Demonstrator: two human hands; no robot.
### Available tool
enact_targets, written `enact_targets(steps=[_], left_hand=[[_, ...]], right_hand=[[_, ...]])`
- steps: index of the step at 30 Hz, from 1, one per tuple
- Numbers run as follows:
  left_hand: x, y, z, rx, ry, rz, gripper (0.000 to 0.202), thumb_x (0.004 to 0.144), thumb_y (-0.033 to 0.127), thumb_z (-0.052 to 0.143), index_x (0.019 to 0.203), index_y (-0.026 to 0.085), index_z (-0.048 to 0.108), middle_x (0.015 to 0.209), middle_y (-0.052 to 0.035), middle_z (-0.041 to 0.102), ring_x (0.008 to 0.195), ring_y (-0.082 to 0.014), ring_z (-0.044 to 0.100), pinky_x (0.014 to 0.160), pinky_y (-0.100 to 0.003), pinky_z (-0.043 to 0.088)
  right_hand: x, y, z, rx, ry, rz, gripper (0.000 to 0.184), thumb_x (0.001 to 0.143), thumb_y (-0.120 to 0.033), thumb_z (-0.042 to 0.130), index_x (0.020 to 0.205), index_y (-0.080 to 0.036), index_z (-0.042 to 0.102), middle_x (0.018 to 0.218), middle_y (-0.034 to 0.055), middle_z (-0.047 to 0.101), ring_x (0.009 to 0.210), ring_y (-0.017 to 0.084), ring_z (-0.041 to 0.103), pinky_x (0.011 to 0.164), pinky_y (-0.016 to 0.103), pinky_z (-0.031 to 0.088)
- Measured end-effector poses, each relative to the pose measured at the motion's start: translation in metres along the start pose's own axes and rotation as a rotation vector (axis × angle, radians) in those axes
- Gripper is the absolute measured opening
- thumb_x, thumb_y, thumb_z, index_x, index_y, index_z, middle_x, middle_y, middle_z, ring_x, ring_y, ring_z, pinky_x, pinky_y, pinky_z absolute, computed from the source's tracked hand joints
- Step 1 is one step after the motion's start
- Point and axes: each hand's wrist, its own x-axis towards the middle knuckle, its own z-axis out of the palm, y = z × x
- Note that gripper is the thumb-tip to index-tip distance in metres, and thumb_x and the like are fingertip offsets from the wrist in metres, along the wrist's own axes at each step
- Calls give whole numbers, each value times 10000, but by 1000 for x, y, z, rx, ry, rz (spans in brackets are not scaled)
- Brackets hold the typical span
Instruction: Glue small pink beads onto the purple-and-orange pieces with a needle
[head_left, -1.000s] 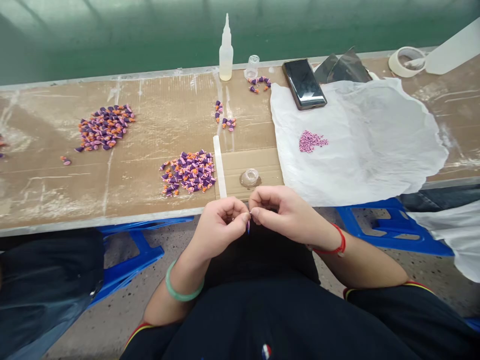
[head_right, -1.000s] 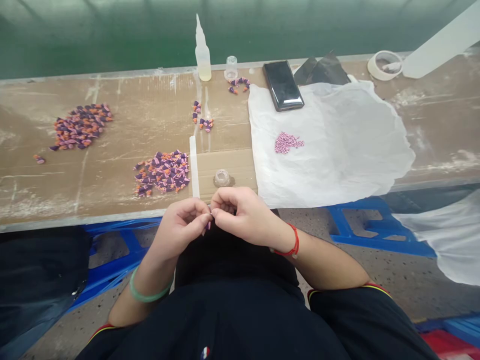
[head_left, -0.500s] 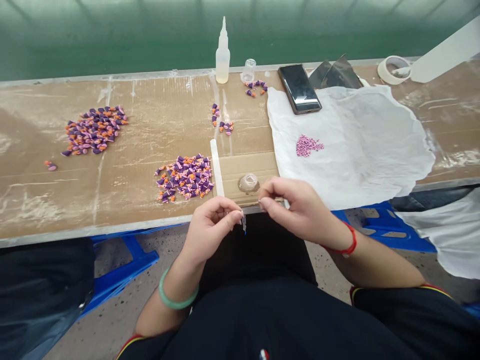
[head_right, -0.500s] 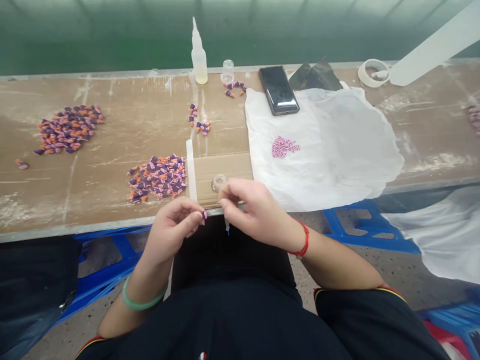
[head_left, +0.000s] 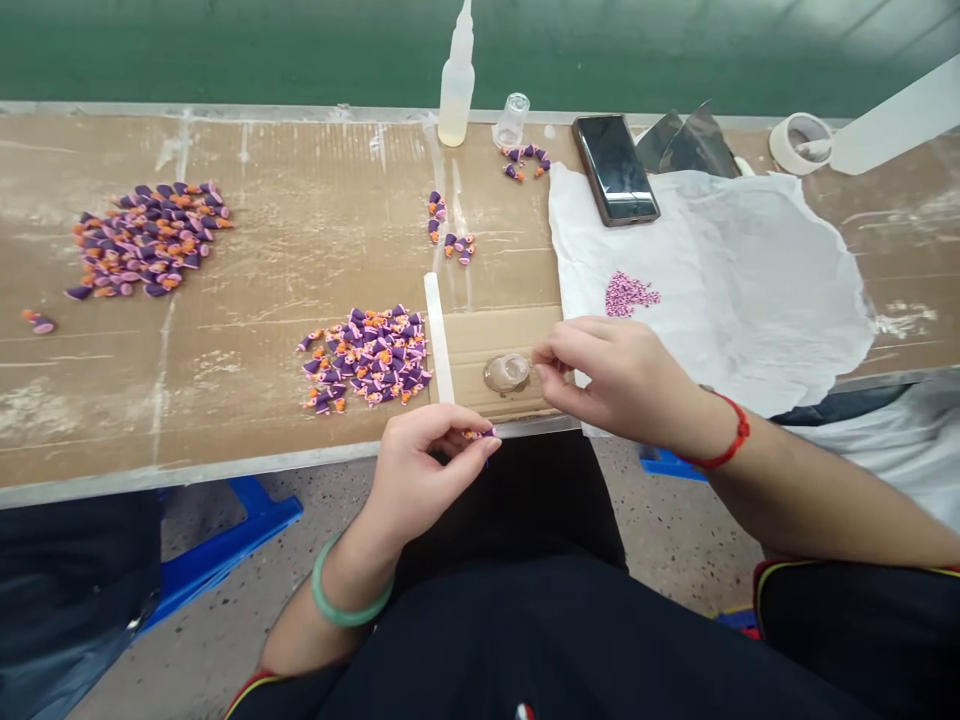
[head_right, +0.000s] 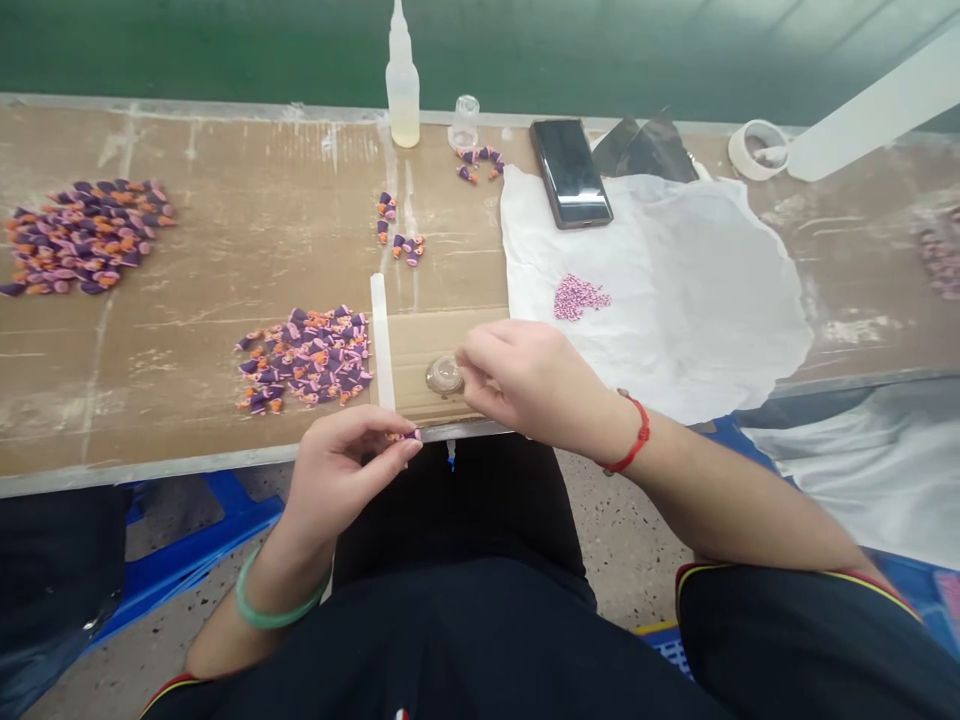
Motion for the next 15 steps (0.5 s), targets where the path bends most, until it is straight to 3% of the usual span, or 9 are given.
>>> enact_targets(steps=[5,15], left_hand=[[2,-1,1,-23,-2,-28,52,752,213,737,718,173,739,634,-24,709,478,-96,572,457,-194,449],[2,-3,1,-38,-5,-30,64,772,212,736,727,166,737,678,-32,734,525,-102,613,497,-190,476]], right_hand=[[13,6,-2,-175,-148,-123,179,915,-194,453,741,-215,488,668,48,568,620,192,496,570,321,343],[19,1,-4,-266,-186,-215,188,899,-169,484,719,-212,453,657,51,528,605,190,451,545,324,272]])
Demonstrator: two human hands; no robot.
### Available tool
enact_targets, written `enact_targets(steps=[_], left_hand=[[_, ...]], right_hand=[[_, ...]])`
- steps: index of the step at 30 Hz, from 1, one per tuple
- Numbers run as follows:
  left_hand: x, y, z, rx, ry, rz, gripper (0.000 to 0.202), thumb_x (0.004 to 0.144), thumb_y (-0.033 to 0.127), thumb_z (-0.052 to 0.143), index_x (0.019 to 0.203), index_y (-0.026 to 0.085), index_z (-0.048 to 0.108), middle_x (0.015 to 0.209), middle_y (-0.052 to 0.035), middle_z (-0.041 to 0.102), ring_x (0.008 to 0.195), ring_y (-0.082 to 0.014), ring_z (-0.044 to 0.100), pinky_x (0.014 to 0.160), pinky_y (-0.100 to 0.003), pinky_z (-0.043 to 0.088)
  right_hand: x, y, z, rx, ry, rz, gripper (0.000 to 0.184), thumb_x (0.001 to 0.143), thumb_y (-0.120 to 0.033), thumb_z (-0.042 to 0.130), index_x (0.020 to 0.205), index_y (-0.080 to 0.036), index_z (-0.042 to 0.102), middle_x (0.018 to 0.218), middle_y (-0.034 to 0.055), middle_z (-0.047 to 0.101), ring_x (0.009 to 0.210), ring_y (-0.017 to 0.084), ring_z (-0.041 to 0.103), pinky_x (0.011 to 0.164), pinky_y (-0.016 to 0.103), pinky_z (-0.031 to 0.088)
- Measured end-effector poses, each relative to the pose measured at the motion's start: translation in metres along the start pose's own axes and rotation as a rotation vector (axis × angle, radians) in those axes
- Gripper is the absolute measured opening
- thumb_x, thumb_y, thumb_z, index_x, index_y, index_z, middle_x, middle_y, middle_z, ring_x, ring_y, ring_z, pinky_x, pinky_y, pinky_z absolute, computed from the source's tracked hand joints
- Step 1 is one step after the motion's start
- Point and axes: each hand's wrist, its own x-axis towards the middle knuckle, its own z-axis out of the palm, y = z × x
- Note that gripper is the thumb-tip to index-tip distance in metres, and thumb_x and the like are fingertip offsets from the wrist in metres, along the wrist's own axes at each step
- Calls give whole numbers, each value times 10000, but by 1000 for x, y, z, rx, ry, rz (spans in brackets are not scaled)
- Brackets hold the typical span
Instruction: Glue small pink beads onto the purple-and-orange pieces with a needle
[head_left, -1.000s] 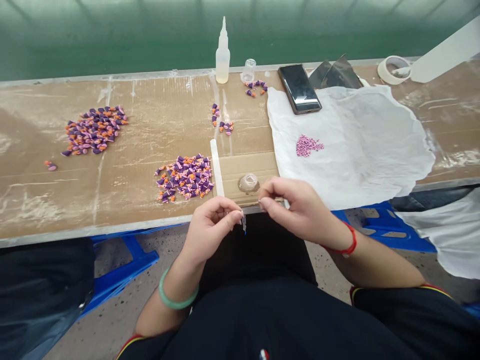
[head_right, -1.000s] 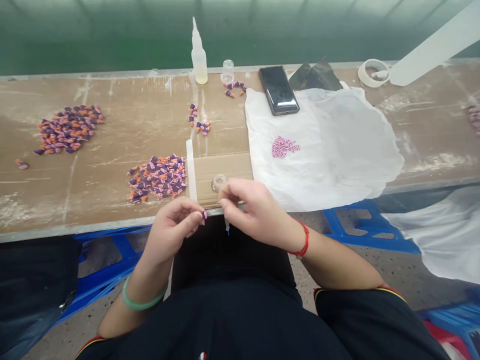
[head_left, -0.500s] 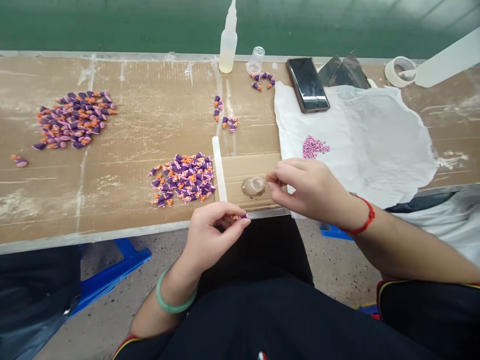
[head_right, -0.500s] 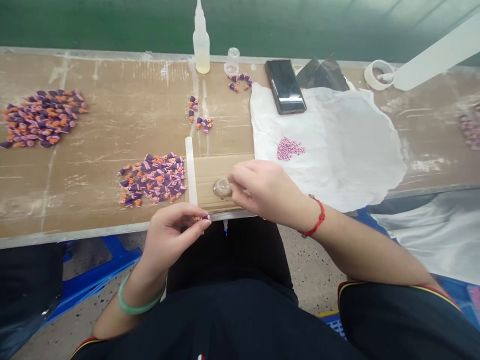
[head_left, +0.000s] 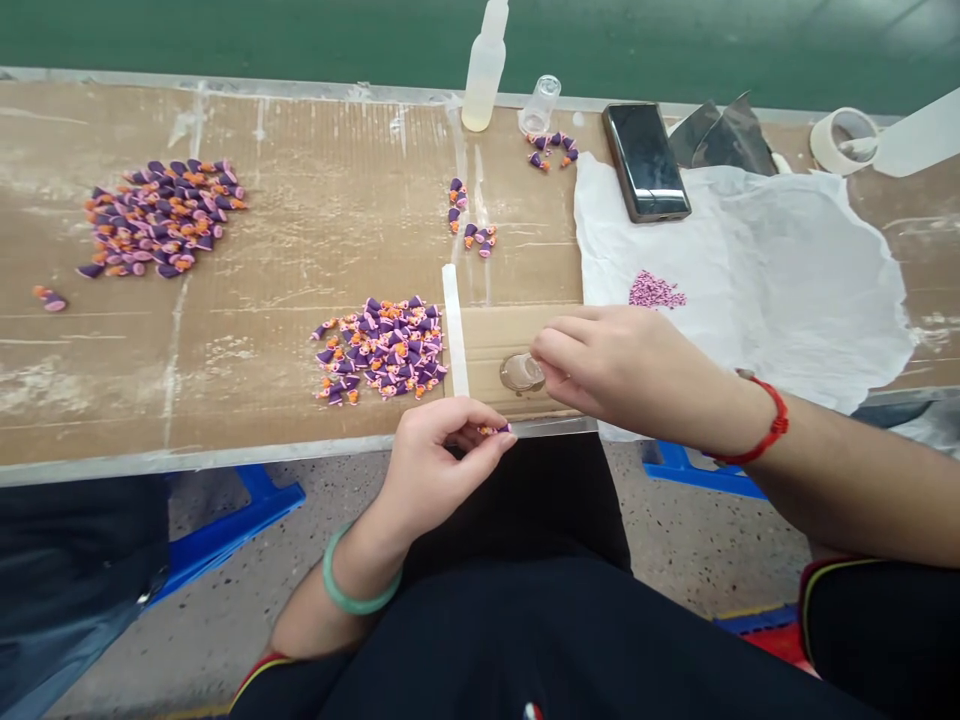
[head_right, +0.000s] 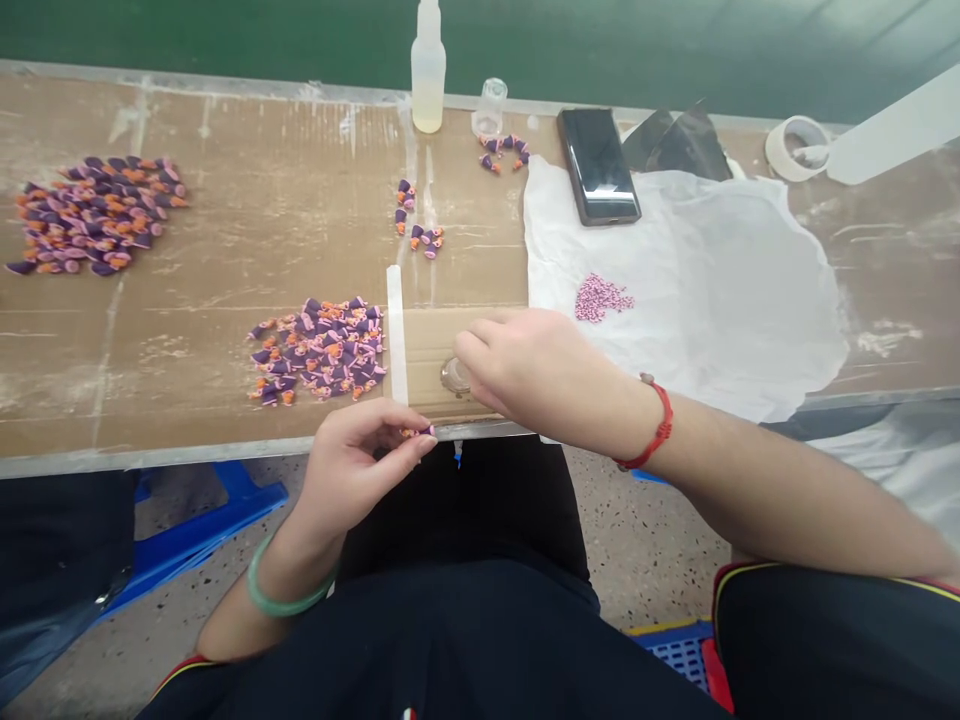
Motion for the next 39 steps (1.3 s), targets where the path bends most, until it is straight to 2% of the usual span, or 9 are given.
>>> enact_targets(steps=[6,10,14,17,19,21,24,29,39], left_hand=[[0,1,0,-8,-1,5,57,772,189,739,721,165,736,684,-33,735,535,-101,617,504,-189,487],[-1,0,1,-117,26,-18,35,760,175,765,737,163,741,660,-23,732,530,-100,641,509,-180,514],[-4,1,4,-386,118,12,87,746,193,824,777,164,747,719,-26,772,554,-115,708,525,-171,578],[-7,9,9,-537,140,62,92,758,187,841,795,177,757,756,-17,794,582,-119,741,542,-154,605],[-10,15,13,-585,129,76,87,768,168,838,807,192,764,765,-4,801,597,-118,753,559,-147,617],[-13,20,17,-604,126,86,93,767,159,842,809,199,768,773,1,805,601,-120,758,565,-146,624],[-17,24,22,-589,155,105,105,749,173,861,793,191,768,769,-6,806,594,-129,758,560,-155,632],[-22,26,26,-537,170,128,107,736,176,871,780,181,773,771,-18,805,609,-141,761,569,-175,645],[-27,26,27,-466,170,196,103,756,175,856,829,211,792,789,-15,805,661,-144,772,600,-181,651]], right_hand=[[4,2,-2,71,-2,-12,230,894,-150,485,684,-215,418,625,38,482,555,171,375,545,329,212],[3,2,-8,174,37,77,198,868,-179,500,685,-214,435,624,32,496,565,168,410,543,324,231],[0,-11,-24,603,74,283,149,883,-192,523,736,-214,518,655,1,601,580,144,543,550,277,384],[-4,-26,-32,1045,46,426,128,914,-221,560,788,-209,575,809,21,720,734,162,686,648,251,525],[-7,-36,-33,1252,54,469,143,931,-253,578,796,-206,578,895,45,748,833,183,720,710,260,570],[-10,-43,-34,1345,56,468,156,942,-265,582,800,-202,578,894,51,747,818,179,716,682,253,572],[-14,-48,-37,1337,60,424,138,944,-242,566,817,-194,592,777,24,706,679,142,658,574,225,519],[-19,-52,-43,1246,102,359,141,917,-188,550,782,-207,587,691,-25,645,599,105,605,547,201,494],[-23,-54,-42,1160,163,292,133,884,-130,551,780,-208,581,705,-46,646,587,81,602,521,179,477]])
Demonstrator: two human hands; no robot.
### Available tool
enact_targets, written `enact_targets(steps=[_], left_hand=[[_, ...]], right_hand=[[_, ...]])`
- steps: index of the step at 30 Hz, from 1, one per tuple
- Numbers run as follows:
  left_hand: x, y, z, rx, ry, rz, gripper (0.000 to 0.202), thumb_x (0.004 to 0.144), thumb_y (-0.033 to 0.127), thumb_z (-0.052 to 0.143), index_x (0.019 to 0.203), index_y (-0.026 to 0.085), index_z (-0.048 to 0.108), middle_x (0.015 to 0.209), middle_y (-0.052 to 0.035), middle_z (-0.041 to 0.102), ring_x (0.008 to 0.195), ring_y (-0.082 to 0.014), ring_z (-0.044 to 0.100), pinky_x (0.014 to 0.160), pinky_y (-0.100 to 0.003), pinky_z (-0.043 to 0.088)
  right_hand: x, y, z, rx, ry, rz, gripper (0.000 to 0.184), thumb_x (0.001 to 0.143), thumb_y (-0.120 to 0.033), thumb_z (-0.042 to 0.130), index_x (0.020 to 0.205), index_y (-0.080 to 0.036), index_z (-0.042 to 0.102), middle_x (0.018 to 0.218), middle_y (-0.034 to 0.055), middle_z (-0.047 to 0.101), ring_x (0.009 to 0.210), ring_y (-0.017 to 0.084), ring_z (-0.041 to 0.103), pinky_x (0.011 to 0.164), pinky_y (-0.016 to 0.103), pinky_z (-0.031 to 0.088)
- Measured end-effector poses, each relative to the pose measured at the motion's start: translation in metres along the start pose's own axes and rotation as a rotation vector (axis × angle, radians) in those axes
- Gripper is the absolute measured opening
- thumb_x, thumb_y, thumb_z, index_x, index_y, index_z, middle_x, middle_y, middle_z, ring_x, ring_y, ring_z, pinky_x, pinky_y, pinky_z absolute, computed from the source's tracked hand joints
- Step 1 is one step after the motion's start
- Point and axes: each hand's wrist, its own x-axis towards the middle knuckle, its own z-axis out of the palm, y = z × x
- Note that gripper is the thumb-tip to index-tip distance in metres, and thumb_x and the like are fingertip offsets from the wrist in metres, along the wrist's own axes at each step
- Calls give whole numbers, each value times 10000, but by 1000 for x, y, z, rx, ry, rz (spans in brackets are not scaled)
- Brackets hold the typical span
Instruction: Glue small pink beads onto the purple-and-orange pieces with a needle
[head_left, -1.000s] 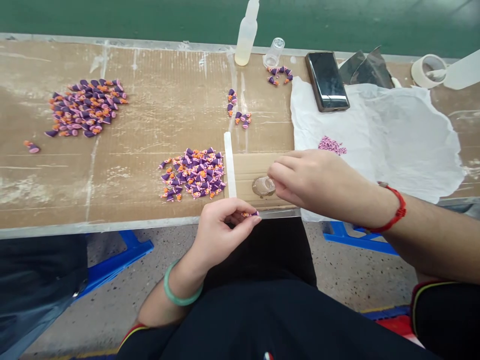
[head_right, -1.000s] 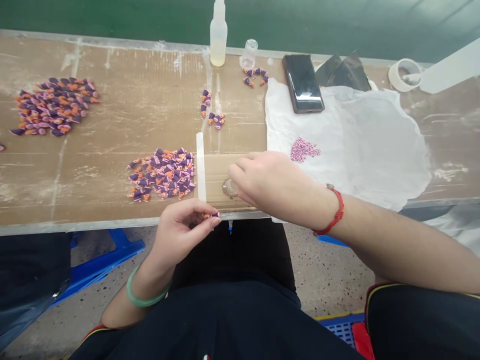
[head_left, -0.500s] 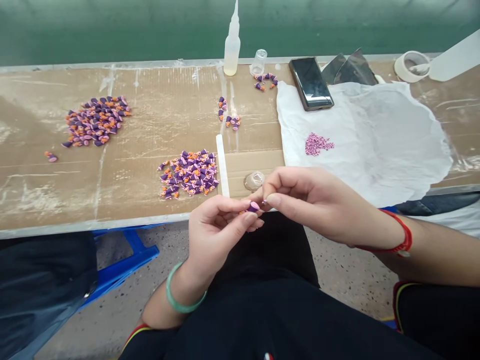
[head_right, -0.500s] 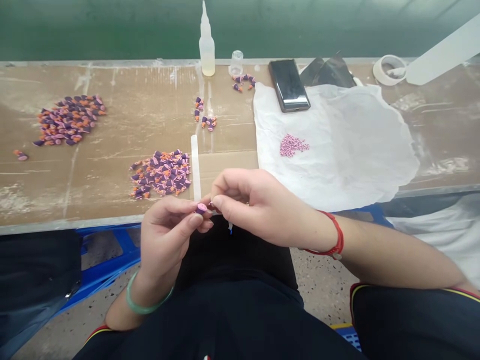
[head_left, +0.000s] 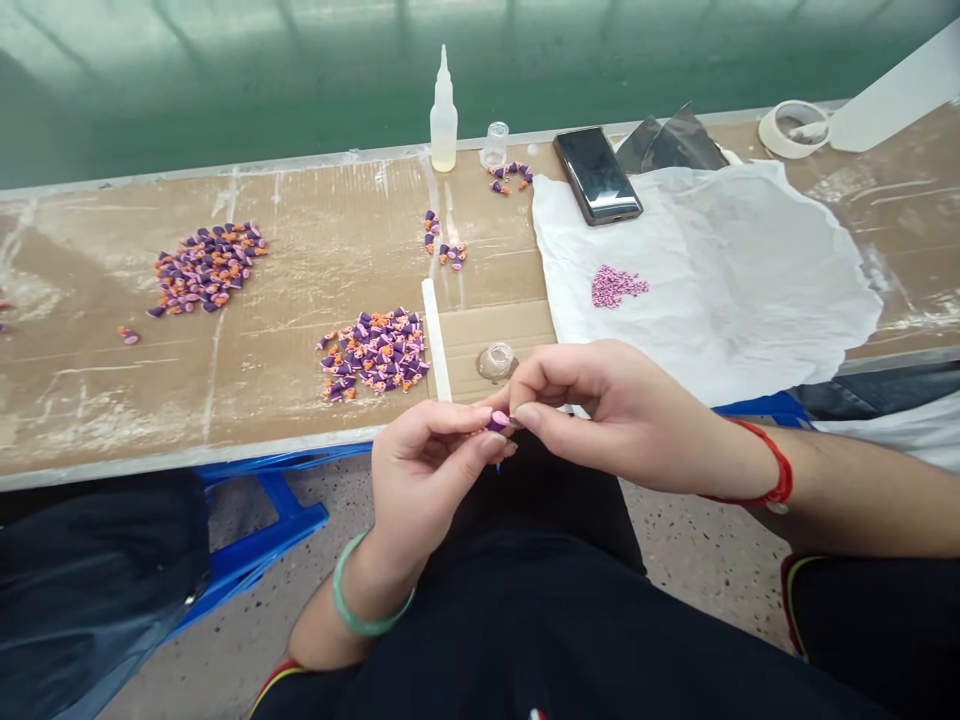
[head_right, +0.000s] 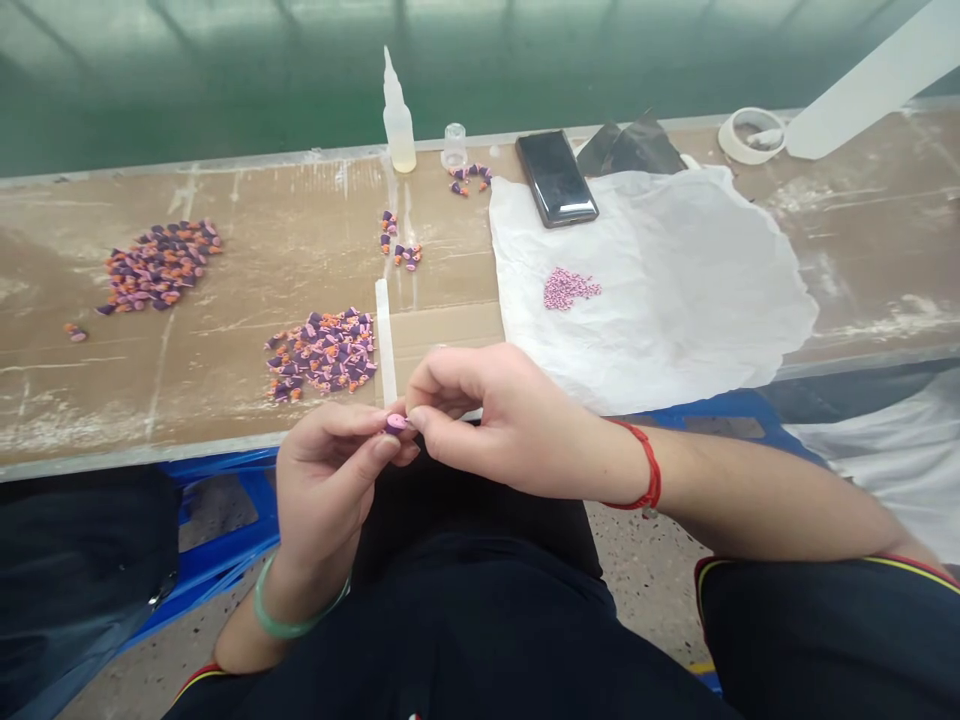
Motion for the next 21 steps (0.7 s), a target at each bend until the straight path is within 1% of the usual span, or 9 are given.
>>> enact_targets(steps=[4,8,11,17,19,21], left_hand=[[0,1,1,12,-7,16,99,759,187,855,832,214,793,786,-16,804,657,-143,770,597,-180,649],[1,1,1,0,-17,22,114,766,164,847,845,231,798,791,-4,805,641,-131,764,598,-175,646],[1,0,2,-10,-13,35,112,772,154,841,838,236,802,788,1,803,623,-118,755,589,-167,638],[2,-2,4,-51,-5,52,105,791,143,824,832,236,801,789,12,800,598,-91,731,573,-158,618],[2,-2,4,-61,5,41,84,781,153,834,811,221,794,772,6,799,588,-95,727,560,-161,614],[2,0,5,-79,20,0,78,765,178,851,790,207,783,760,1,799,582,-102,730,549,-161,612]], right_hand=[[0,-1,-1,-25,3,-27,158,889,-122,556,758,-210,564,697,-51,644,582,80,599,523,180,481],[-1,-1,-1,-79,12,-82,165,877,-92,555,758,-207,560,725,-56,656,614,72,613,569,167,493],[-1,0,0,-151,38,-148,161,874,-81,553,769,-203,557,740,-58,660,629,63,617,597,158,487],[0,4,5,-296,71,-296,167,896,-77,510,788,-202,533,733,-39,666,622,77,610,573,179,448],[1,5,6,-316,77,-330,171,908,-77,494,796,-200,534,733,-33,680,620,82,610,568,189,438],[2,4,5,-310,66,-324,170,910,-81,490,798,-199,538,720,-36,679,607,83,604,555,193,429]])
